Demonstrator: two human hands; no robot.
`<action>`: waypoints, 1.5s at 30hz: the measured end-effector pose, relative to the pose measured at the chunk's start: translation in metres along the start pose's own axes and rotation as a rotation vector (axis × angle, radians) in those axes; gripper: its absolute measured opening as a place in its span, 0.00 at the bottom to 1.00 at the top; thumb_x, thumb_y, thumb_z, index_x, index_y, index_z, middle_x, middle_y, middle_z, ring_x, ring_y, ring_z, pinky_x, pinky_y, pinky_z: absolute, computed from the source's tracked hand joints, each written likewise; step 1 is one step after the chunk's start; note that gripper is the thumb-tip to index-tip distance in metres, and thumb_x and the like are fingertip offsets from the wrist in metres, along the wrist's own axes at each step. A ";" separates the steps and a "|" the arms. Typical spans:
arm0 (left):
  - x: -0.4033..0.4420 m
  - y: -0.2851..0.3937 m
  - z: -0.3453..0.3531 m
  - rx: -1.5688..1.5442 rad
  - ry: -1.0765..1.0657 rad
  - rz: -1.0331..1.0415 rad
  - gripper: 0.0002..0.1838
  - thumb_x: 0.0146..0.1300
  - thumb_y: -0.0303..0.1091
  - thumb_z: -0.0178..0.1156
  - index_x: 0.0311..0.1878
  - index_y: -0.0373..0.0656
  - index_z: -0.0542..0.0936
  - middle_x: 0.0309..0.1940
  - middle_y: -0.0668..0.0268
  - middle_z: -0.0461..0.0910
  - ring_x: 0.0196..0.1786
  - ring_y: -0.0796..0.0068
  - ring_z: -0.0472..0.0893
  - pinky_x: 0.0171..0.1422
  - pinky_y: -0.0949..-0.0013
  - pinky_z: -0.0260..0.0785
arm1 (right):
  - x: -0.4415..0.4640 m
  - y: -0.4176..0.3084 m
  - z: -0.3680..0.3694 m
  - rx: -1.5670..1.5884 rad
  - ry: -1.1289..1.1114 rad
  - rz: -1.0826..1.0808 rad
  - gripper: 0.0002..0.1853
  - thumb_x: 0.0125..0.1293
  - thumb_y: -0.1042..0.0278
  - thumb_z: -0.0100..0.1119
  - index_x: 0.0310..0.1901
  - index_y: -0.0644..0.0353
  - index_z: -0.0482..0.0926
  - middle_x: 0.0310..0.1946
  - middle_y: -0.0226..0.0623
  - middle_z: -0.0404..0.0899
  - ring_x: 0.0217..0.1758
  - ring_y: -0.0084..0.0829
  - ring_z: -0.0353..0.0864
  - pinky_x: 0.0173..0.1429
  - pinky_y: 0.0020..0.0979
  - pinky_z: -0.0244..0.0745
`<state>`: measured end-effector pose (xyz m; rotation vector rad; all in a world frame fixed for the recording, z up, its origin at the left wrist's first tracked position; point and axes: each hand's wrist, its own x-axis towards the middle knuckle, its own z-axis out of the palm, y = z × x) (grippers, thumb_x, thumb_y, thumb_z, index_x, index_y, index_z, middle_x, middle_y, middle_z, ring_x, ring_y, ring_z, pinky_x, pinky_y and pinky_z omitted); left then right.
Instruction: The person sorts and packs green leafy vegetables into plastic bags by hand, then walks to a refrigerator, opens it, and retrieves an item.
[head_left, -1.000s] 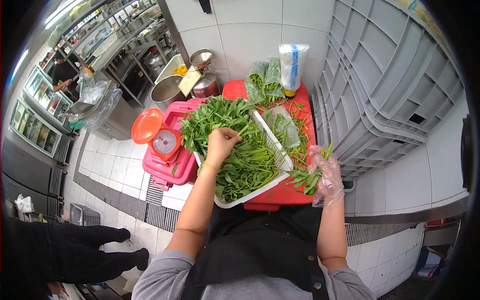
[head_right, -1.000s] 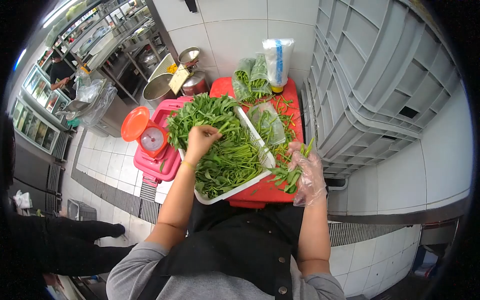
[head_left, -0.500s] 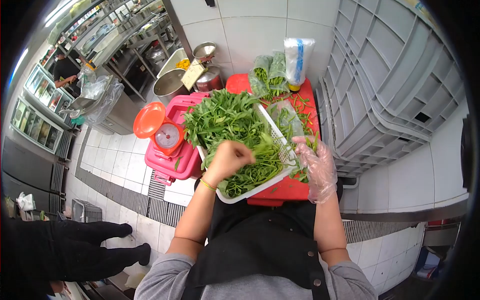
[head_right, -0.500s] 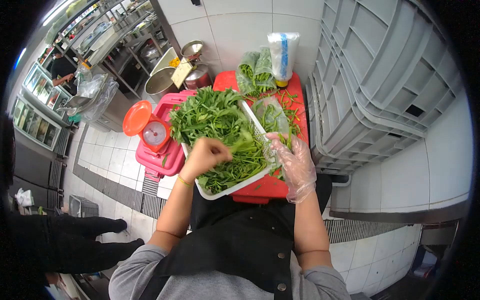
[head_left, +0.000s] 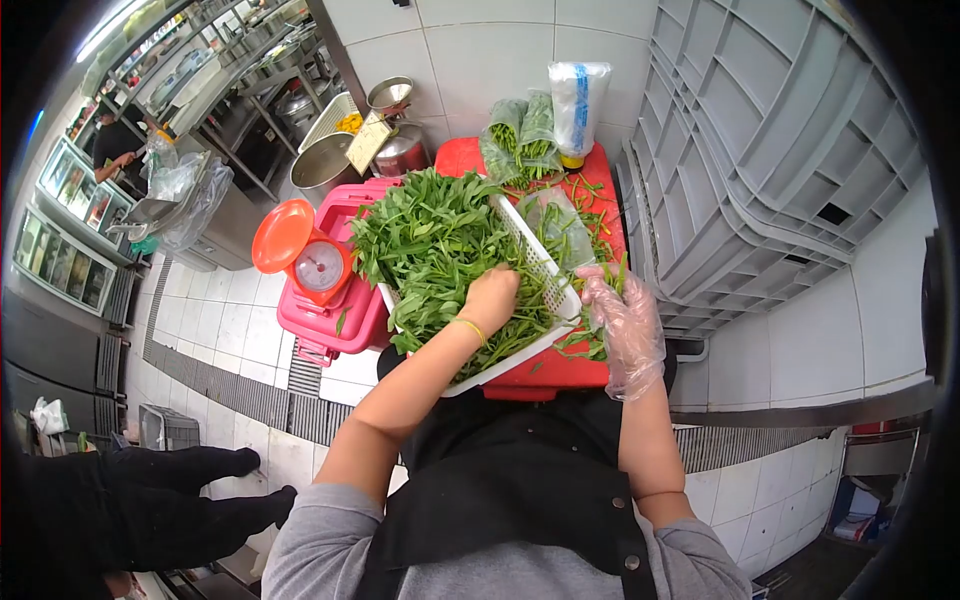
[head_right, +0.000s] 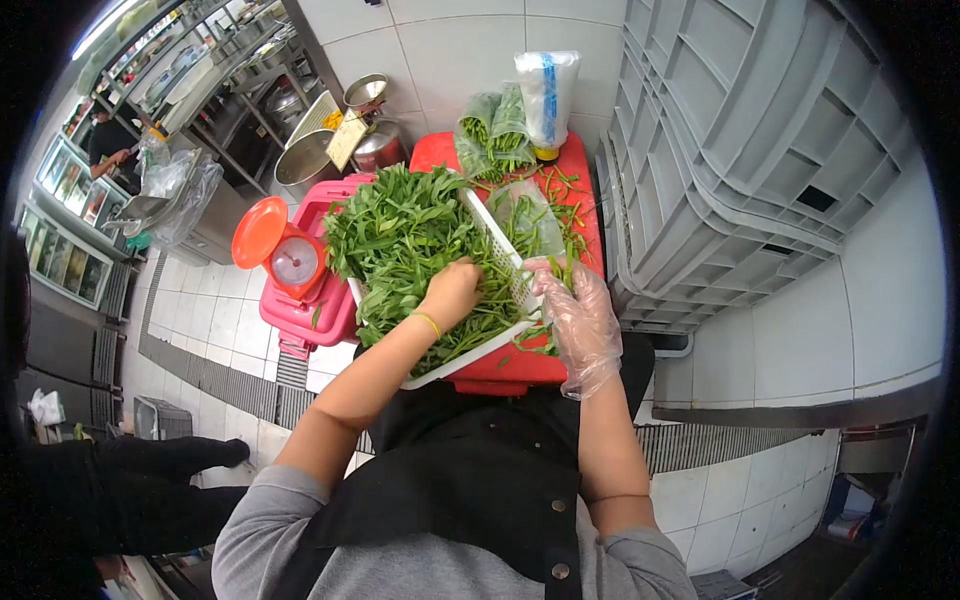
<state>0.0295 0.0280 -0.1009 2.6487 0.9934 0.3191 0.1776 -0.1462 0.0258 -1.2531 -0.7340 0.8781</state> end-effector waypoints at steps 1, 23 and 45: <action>0.003 -0.003 0.002 -0.011 -0.009 -0.031 0.05 0.53 0.27 0.70 0.34 0.40 0.86 0.37 0.52 0.84 0.46 0.51 0.85 0.51 0.54 0.79 | 0.000 -0.001 -0.001 0.012 0.001 -0.014 0.08 0.75 0.71 0.58 0.49 0.59 0.86 0.29 0.22 0.76 0.27 0.13 0.64 0.33 0.18 0.58; -0.041 -0.015 -0.165 -1.349 0.603 -0.170 0.10 0.62 0.27 0.74 0.38 0.40 0.80 0.31 0.72 0.82 0.33 0.84 0.80 0.41 0.78 0.73 | 0.003 0.010 -0.006 -0.112 -0.010 0.116 0.09 0.73 0.70 0.62 0.50 0.58 0.87 0.33 0.20 0.79 0.35 0.14 0.70 0.41 0.20 0.66; -0.054 0.021 -0.129 -1.461 0.357 -0.136 0.14 0.61 0.19 0.71 0.49 0.35 0.82 0.36 0.65 0.87 0.37 0.80 0.85 0.44 0.76 0.80 | 0.025 -0.026 0.073 -0.368 -0.256 -0.051 0.16 0.68 0.60 0.70 0.50 0.61 0.86 0.42 0.37 0.87 0.45 0.28 0.83 0.55 0.32 0.76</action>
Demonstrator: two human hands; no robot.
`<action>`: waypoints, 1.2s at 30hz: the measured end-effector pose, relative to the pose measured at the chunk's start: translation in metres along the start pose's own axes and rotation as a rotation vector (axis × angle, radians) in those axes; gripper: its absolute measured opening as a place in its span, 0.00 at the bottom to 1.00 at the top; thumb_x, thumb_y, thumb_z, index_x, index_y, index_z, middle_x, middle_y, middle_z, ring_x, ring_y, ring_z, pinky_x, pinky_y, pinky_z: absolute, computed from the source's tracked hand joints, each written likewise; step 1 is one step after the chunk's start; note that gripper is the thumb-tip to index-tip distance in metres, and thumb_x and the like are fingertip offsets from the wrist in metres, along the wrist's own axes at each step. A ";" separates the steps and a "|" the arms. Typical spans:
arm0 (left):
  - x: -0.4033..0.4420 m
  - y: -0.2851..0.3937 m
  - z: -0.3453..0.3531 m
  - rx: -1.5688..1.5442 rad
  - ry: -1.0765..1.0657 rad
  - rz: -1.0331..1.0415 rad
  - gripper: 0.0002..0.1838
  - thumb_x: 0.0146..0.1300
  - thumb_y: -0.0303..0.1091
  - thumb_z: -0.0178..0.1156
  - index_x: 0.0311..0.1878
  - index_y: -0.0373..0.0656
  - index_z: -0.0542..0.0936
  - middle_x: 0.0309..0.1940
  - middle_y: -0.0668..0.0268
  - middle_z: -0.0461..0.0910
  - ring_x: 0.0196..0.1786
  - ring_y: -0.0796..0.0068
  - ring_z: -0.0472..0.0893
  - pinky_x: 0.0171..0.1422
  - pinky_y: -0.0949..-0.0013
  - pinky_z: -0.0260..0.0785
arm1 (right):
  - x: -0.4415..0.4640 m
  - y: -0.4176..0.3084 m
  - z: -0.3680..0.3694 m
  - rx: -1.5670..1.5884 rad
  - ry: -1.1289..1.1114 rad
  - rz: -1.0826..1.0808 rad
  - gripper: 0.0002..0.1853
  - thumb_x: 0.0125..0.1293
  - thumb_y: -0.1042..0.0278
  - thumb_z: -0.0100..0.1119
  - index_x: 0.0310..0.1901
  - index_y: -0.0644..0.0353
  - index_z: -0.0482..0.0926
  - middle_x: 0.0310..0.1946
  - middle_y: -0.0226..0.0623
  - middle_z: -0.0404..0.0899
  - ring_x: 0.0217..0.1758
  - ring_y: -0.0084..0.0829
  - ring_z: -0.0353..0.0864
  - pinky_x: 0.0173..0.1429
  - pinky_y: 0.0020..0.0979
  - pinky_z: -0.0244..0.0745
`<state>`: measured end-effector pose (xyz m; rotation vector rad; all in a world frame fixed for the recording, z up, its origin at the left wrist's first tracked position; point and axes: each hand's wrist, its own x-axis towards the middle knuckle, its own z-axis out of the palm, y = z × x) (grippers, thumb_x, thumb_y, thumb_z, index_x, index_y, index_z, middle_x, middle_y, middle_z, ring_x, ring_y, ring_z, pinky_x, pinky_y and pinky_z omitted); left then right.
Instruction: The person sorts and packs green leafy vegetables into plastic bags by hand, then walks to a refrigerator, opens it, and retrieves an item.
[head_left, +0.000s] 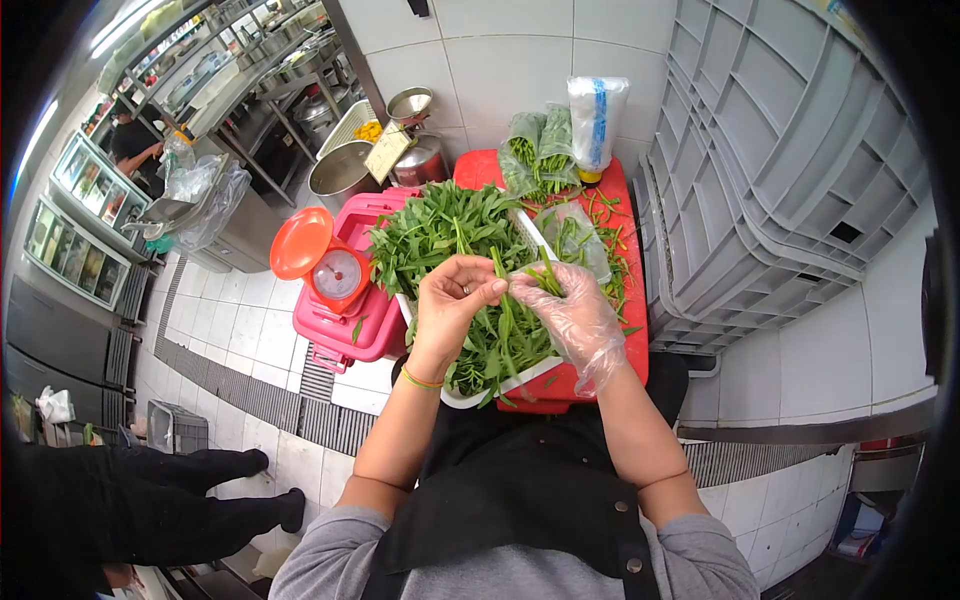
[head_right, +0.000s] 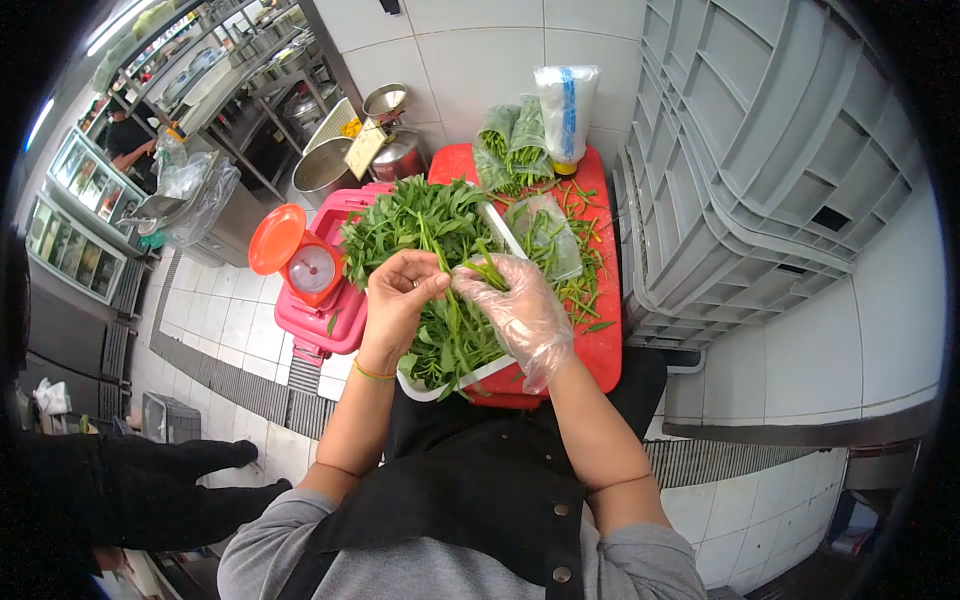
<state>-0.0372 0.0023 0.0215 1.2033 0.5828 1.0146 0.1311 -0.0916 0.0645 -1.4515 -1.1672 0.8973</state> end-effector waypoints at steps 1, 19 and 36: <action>-0.001 -0.003 -0.001 0.017 0.009 -0.015 0.14 0.61 0.19 0.71 0.49 0.36 0.82 0.36 0.66 0.87 0.37 0.81 0.85 0.44 0.77 0.79 | 0.005 0.014 0.001 -0.009 0.051 0.029 0.15 0.67 0.62 0.71 0.51 0.60 0.86 0.42 0.34 0.87 0.45 0.24 0.82 0.54 0.30 0.76; 0.095 -0.046 -0.070 1.206 0.370 -0.017 0.19 0.53 0.46 0.77 0.28 0.36 0.88 0.27 0.49 0.86 0.34 0.49 0.87 0.43 0.57 0.79 | -0.021 0.088 -0.066 0.611 0.397 0.012 0.14 0.79 0.58 0.55 0.37 0.58 0.77 0.30 0.32 0.78 0.37 0.24 0.78 0.47 0.32 0.78; 0.037 0.015 -0.009 0.241 -0.006 0.028 0.10 0.58 0.25 0.77 0.35 0.38 0.82 0.29 0.68 0.86 0.31 0.84 0.83 0.38 0.79 0.75 | -0.020 0.012 0.004 0.033 0.046 0.075 0.13 0.72 0.59 0.64 0.51 0.56 0.87 0.46 0.34 0.88 0.49 0.26 0.84 0.59 0.31 0.75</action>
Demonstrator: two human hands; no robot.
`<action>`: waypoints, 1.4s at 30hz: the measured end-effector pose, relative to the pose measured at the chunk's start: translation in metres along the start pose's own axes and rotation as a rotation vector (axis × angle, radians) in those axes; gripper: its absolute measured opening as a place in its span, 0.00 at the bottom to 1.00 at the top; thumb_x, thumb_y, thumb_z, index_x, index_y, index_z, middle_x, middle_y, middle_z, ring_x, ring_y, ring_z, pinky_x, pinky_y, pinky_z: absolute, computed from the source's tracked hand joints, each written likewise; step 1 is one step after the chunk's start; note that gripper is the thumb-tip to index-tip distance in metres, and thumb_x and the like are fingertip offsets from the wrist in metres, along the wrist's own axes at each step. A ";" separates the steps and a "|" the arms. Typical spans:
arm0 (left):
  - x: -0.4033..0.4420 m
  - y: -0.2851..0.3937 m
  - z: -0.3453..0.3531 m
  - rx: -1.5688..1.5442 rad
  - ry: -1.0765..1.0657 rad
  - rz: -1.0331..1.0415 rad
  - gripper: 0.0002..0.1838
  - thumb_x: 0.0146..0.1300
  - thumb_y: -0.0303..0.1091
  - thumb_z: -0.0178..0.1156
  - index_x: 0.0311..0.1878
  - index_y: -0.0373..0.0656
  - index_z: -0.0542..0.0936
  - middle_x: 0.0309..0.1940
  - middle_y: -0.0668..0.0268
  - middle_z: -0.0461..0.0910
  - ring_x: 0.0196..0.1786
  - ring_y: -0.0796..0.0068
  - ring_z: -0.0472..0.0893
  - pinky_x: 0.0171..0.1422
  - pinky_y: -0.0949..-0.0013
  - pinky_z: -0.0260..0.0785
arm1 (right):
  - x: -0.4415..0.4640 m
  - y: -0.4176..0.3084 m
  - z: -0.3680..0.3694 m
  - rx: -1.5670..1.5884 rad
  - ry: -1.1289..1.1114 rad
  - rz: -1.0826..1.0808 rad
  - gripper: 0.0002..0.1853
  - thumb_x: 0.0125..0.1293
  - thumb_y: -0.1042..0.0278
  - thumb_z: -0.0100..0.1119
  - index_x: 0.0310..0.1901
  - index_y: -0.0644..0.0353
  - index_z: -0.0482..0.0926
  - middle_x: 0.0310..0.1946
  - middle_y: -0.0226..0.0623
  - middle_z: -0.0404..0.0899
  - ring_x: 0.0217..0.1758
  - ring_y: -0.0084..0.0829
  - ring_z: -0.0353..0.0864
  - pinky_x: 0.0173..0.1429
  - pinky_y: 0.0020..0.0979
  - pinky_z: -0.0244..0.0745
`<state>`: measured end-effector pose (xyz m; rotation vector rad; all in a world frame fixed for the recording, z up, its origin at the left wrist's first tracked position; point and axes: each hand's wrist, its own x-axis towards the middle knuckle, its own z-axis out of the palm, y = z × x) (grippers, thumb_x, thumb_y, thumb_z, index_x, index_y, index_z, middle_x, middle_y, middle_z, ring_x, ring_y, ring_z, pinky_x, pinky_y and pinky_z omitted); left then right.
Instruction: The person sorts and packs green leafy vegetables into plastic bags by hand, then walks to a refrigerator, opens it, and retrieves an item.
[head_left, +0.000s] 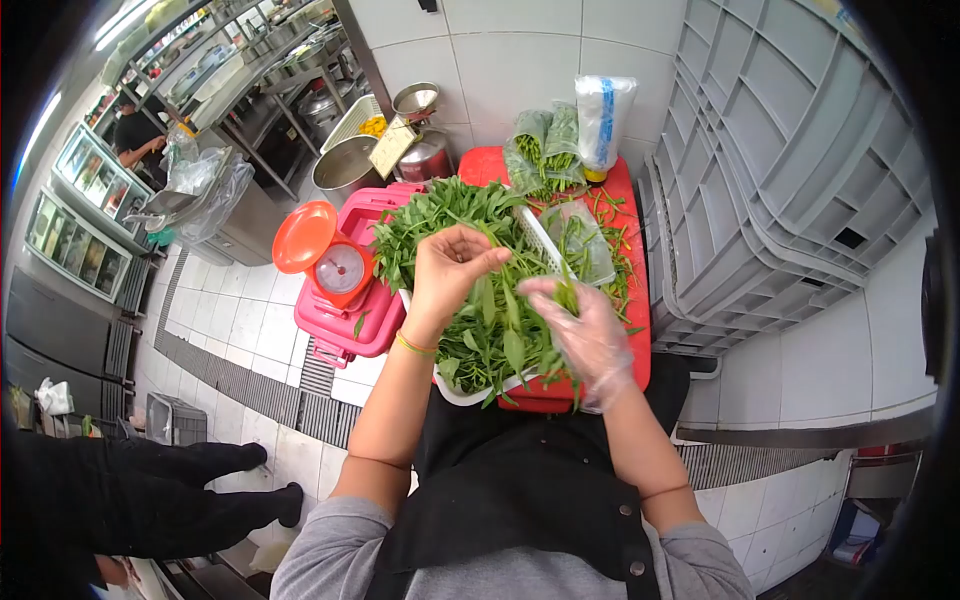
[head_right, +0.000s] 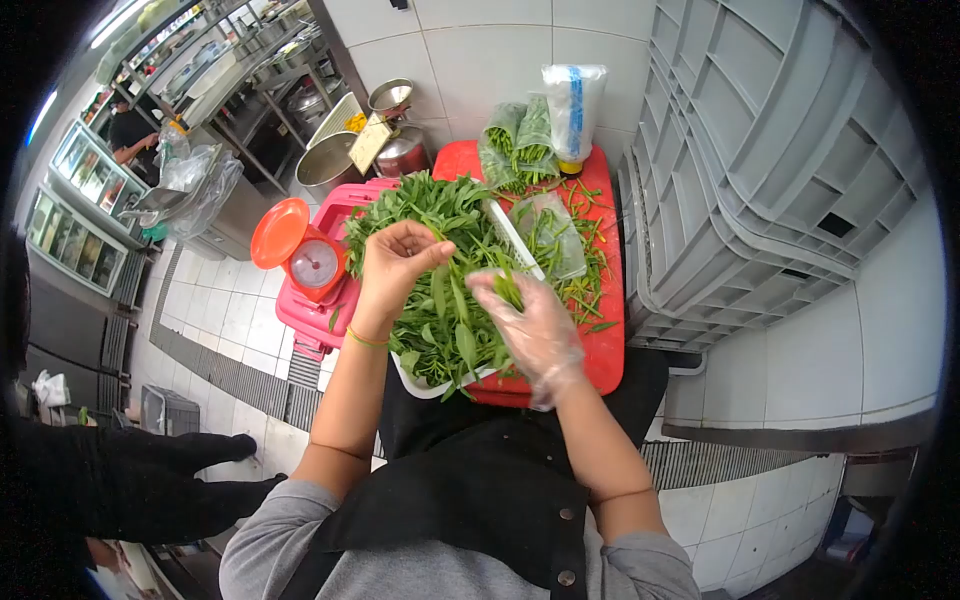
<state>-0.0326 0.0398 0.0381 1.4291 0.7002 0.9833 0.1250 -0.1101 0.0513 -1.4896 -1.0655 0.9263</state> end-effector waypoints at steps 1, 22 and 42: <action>-0.004 0.000 0.005 0.019 -0.009 -0.019 0.10 0.58 0.25 0.77 0.35 0.38 0.82 0.29 0.68 0.86 0.31 0.83 0.83 0.38 0.80 0.75 | 0.006 0.009 0.006 0.017 0.028 -0.045 0.14 0.71 0.57 0.65 0.51 0.57 0.86 0.46 0.35 0.88 0.49 0.27 0.84 0.58 0.32 0.75; -0.040 -0.005 0.030 -0.176 -0.055 -0.255 0.13 0.74 0.37 0.63 0.38 0.35 0.80 0.35 0.61 0.86 0.33 0.74 0.87 0.38 0.72 0.85 | 0.011 0.017 0.007 -0.184 0.065 -0.068 0.19 0.69 0.52 0.67 0.45 0.62 0.85 0.35 0.44 0.86 0.38 0.37 0.84 0.46 0.38 0.76; 0.059 -0.152 0.023 0.912 -0.071 -0.324 0.18 0.55 0.43 0.75 0.27 0.35 0.87 0.27 0.52 0.87 0.35 0.56 0.88 0.46 0.59 0.80 | 0.002 0.031 -0.061 0.247 0.243 -0.029 0.50 0.65 0.80 0.66 0.83 0.50 0.46 0.72 0.38 0.65 0.37 0.20 0.71 0.47 0.26 0.74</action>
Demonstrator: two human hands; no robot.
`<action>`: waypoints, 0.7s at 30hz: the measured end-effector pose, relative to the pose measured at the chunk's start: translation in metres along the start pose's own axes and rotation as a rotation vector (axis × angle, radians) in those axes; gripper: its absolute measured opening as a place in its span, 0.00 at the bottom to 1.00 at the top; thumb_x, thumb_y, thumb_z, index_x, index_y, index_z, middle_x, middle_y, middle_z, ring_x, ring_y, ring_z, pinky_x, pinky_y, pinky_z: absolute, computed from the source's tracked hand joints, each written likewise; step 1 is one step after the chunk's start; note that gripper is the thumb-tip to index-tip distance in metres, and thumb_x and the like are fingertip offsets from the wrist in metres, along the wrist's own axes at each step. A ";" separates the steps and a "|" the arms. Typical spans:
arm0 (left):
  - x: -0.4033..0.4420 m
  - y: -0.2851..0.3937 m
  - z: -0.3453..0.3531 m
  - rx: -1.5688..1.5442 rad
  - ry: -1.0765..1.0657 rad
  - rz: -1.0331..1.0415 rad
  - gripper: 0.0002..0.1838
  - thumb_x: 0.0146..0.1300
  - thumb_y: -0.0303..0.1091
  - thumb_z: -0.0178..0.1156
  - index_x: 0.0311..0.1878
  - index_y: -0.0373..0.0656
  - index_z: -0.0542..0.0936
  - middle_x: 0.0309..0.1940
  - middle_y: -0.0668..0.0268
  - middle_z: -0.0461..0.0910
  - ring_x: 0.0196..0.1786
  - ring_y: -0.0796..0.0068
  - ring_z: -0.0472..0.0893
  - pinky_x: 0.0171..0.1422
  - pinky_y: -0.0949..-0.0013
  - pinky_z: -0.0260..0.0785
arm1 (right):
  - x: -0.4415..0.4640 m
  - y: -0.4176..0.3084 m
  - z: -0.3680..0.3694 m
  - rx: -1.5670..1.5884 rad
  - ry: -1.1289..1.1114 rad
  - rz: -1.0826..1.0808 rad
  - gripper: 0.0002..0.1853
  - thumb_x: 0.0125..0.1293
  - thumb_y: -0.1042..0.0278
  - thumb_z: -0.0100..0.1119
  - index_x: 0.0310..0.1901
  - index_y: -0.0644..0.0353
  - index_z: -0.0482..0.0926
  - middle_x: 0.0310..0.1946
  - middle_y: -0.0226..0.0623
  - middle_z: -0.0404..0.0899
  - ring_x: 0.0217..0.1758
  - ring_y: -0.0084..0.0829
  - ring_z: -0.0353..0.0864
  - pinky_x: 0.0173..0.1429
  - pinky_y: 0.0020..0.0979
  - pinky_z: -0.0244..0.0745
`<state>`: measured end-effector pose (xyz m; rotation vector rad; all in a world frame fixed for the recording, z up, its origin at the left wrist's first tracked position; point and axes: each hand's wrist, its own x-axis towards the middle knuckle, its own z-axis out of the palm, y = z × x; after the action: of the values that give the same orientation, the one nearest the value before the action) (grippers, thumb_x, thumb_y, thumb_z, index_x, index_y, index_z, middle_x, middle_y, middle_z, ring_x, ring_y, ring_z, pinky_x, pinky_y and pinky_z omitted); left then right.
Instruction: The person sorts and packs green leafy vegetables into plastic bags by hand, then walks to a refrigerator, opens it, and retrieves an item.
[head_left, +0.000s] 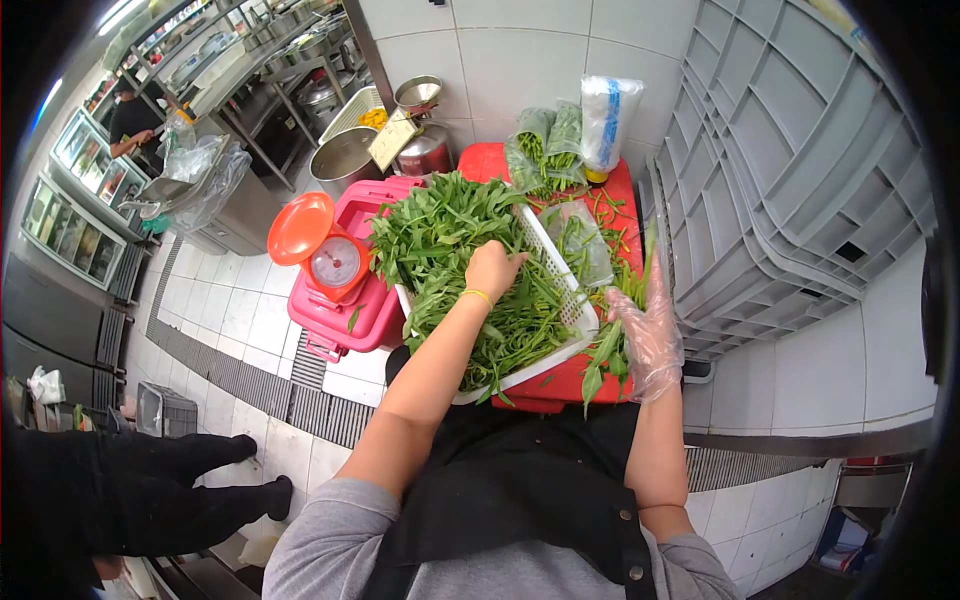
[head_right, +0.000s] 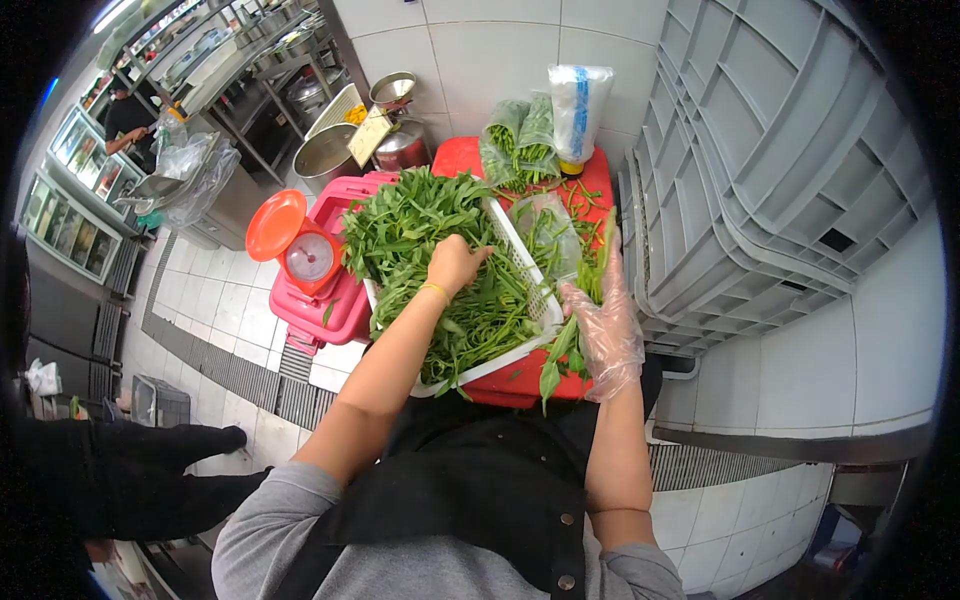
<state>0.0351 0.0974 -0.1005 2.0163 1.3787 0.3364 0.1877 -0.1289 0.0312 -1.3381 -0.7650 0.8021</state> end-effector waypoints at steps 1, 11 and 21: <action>0.001 -0.004 0.010 0.077 0.151 0.037 0.19 0.53 0.44 0.76 0.25 0.35 0.86 0.26 0.52 0.86 0.33 0.56 0.87 0.44 0.58 0.80 | -0.001 -0.002 -0.001 -0.001 0.005 -0.002 0.50 0.65 0.80 0.66 0.83 0.50 0.46 0.72 0.38 0.65 0.37 0.20 0.71 0.47 0.26 0.74; -0.076 0.030 -0.041 -0.656 0.313 0.294 0.05 0.56 0.27 0.71 0.29 0.35 0.84 0.19 0.76 0.70 0.24 0.89 0.66 0.28 0.77 0.60 | 0.009 0.008 -0.011 -0.135 0.234 0.002 0.54 0.66 0.77 0.68 0.84 0.38 0.42 0.80 0.47 0.56 0.35 0.20 0.73 0.42 0.25 0.77; -0.155 0.048 -0.060 -0.401 0.082 0.577 0.06 0.57 0.28 0.74 0.36 0.40 0.88 0.27 0.64 0.77 0.28 0.72 0.78 0.31 0.70 0.70 | 0.009 0.016 0.036 -0.316 -0.147 0.146 0.06 0.70 0.65 0.67 0.40 0.57 0.87 0.33 0.26 0.83 0.37 0.21 0.78 0.45 0.28 0.73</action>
<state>-0.0259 -0.0300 -0.0011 2.0257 0.6687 0.8809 0.1611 -0.1017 0.0182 -1.6449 -0.9473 0.9299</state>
